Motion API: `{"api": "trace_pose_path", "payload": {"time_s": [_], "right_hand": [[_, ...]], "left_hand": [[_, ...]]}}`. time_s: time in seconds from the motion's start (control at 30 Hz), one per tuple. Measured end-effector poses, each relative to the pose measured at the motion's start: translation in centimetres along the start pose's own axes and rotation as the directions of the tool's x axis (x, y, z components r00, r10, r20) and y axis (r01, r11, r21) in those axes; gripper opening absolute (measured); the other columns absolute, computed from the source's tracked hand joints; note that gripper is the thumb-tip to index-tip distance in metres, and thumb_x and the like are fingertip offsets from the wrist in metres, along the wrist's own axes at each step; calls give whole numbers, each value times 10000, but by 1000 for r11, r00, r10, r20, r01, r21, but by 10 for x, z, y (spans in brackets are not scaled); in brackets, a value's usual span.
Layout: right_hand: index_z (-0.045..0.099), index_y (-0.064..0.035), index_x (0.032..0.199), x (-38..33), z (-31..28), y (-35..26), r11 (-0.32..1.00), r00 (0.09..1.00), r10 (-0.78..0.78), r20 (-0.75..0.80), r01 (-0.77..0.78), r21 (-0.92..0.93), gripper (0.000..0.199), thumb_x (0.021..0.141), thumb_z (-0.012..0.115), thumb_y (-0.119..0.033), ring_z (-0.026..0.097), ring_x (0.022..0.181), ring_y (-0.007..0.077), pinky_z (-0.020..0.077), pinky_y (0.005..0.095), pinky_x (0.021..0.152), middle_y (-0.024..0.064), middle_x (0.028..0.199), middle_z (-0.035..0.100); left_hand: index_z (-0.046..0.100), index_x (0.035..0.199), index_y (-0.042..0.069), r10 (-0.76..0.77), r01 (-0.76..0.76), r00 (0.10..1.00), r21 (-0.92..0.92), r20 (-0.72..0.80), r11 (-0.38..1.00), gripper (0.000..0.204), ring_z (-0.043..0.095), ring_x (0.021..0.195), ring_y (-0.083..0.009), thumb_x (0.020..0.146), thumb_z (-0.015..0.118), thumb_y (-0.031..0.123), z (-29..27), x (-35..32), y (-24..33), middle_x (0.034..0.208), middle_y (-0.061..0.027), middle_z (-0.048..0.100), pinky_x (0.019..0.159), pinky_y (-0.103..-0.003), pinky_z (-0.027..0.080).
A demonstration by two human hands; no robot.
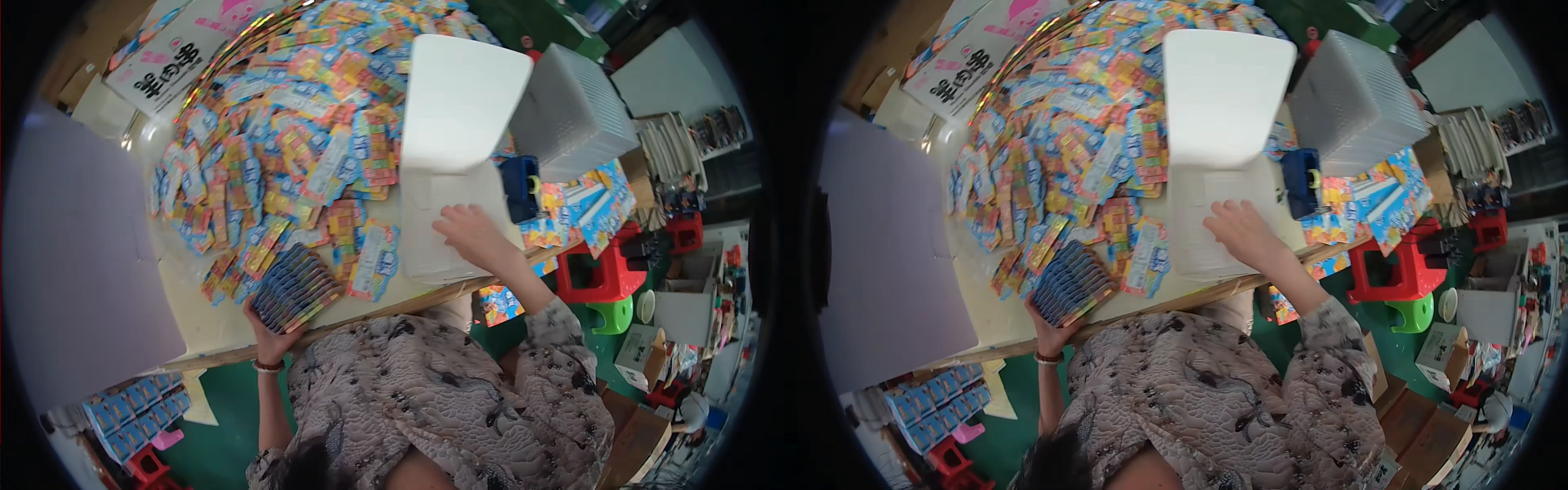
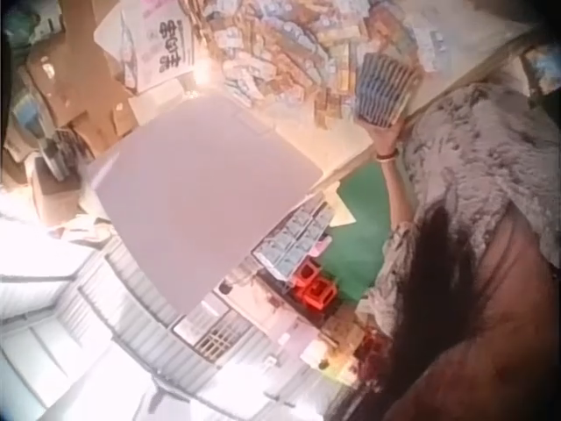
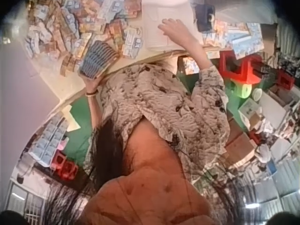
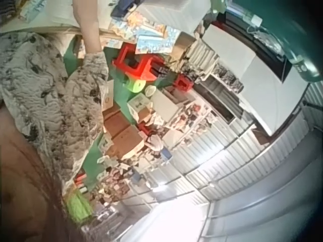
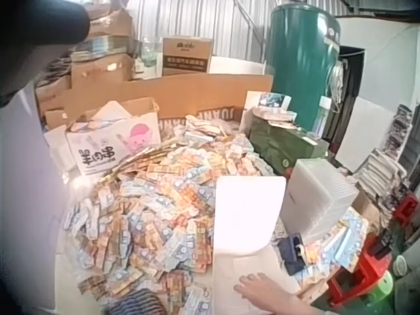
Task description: Packing small colorful snack packets into paper boxes and then organizing them into larger cardboard boxes.
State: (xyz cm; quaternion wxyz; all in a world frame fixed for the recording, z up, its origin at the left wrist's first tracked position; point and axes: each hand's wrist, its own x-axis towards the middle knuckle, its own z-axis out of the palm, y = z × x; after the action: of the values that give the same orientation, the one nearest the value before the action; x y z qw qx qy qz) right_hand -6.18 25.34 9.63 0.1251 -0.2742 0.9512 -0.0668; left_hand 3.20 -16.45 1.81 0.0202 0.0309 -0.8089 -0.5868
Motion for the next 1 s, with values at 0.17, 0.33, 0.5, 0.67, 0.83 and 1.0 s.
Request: {"api": "trace_pose_path", "payload": {"time_s": [0.17, 0.33, 0.5, 0.67, 0.83, 1.0], "right_hand": [[471, -114, 1311, 12, -45, -96, 682, 998, -41, -55, 68, 728, 618, 744, 715, -145, 469, 1192, 321, 407, 443, 953, 136, 1287, 470], [86, -191, 1491, 72, 1, -154, 960, 977, -176, -121, 198, 200, 1146, 620, 830, -148, 312, 1318, 427, 379, 461, 1027, 201, 1492, 168], [42, -193, 1492, 118, 17, -155, 935, 969, -246, 36, 228, 270, 1228, 570, 851, -130, 397, 1232, 426, 423, 475, 972, 204, 1398, 275], [51, -195, 1489, 112, 24, -145, 849, 955, -293, 46, 238, 472, 1181, 598, 821, -103, 466, 1128, 406, 469, 462, 899, 209, 1266, 359], [141, -154, 1459, 47, -26, -134, 866, 971, -129, -200, 209, 455, 1065, 629, 808, -114, 450, 1174, 408, 465, 429, 909, 230, 1276, 356], [165, -64, 1421, -36, -69, -61, 850, 948, 160, -274, 9, 527, 1105, 556, 852, -92, 407, 1228, 388, 403, 401, 1016, 212, 1321, 342]], "left_hand": [[179, 1353, 81, 53, -55, 997, 30, 52, 998, 1123, 461, 1152, -253, 514, 918, 192, 0, 2, 4, 1260, -125, 383, 989, -395, 405], [191, 1334, 70, 18, -15, 999, -48, 50, 999, 1097, 461, 1148, -243, 519, 916, 194, 3, 3, 14, 1249, -121, 390, 990, -383, 403], [174, 1320, 71, 61, -63, 994, 19, 88, 998, 1049, 510, 1119, -233, 553, 886, 139, -2, 3, 13, 1222, -123, 423, 957, -373, 447], [175, 1329, 74, 77, -76, 992, -20, 103, 997, 1047, 506, 1122, -238, 564, 886, 152, 0, 3, 13, 1231, -126, 405, 949, -371, 451], [209, 1334, 75, 277, -280, 946, -2, 168, 960, 1050, 430, 1188, -250, 544, 892, 190, 6, 18, 75, 1250, -123, 357, 985, -388, 398], [359, 1245, 16, 522, -629, 736, 149, 431, 763, 871, 416, 1150, -338, 530, 831, 170, 94, 71, 191, 1181, -183, 423, 983, -414, 366]]}}
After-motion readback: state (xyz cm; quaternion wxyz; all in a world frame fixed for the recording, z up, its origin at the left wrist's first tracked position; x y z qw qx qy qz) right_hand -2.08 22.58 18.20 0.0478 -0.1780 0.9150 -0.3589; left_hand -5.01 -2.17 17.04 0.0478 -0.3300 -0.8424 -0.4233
